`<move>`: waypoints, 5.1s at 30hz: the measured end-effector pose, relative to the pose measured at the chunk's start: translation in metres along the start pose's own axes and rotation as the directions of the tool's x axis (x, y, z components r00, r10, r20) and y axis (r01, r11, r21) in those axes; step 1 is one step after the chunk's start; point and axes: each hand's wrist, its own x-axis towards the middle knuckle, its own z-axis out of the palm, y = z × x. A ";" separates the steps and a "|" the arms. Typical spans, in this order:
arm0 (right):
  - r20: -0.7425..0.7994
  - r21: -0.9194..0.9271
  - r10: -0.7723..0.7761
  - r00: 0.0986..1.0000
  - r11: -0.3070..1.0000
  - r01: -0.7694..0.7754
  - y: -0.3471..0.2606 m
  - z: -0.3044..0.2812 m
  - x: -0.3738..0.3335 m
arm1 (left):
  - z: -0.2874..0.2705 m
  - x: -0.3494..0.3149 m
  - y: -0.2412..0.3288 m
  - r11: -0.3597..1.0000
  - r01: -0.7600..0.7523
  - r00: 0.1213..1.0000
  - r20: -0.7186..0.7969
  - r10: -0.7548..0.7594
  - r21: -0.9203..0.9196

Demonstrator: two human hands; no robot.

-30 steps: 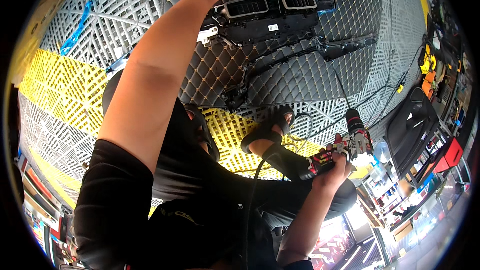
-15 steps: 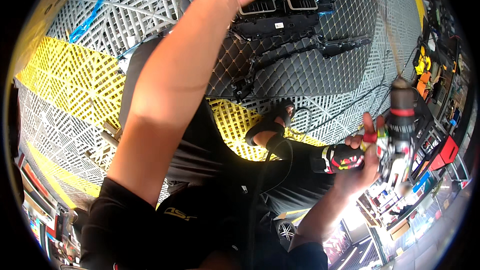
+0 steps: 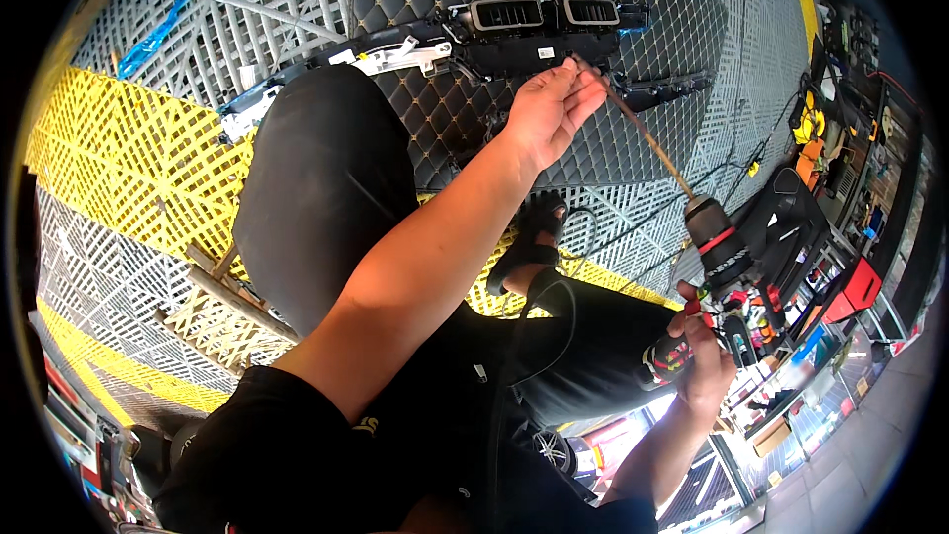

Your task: The person assembles various plastic car interior trim pieces by hand, including air vents, and uses an electric drill to secure the components together.

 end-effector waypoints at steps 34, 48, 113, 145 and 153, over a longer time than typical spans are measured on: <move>0.460 -0.289 0.004 0.888 0.946 0.146 -0.058 0.060 0.136 | -0.051 0.036 0.035 0.912 -0.400 0.754 -0.534 0.383 0.091; 0.612 -0.463 0.061 0.789 0.836 0.294 -0.113 0.128 0.161 | -0.068 0.051 0.029 0.479 -0.232 0.322 -0.398 0.859 0.846; 0.778 -0.433 0.016 0.628 0.738 0.517 -0.103 0.170 0.164 | -0.110 0.053 0.029 0.629 -0.011 0.324 -0.592 0.738 0.778; 0.387 -0.236 -0.154 0.909 0.937 0.259 -0.130 0.059 0.113 | -0.108 0.042 0.005 0.619 0.026 0.356 -0.586 0.728 0.785; 0.036 0.086 0.017 0.999 0.996 -0.020 -0.026 0.014 0.071 | -0.048 0.016 -0.019 0.852 -0.226 0.704 -0.526 0.478 0.472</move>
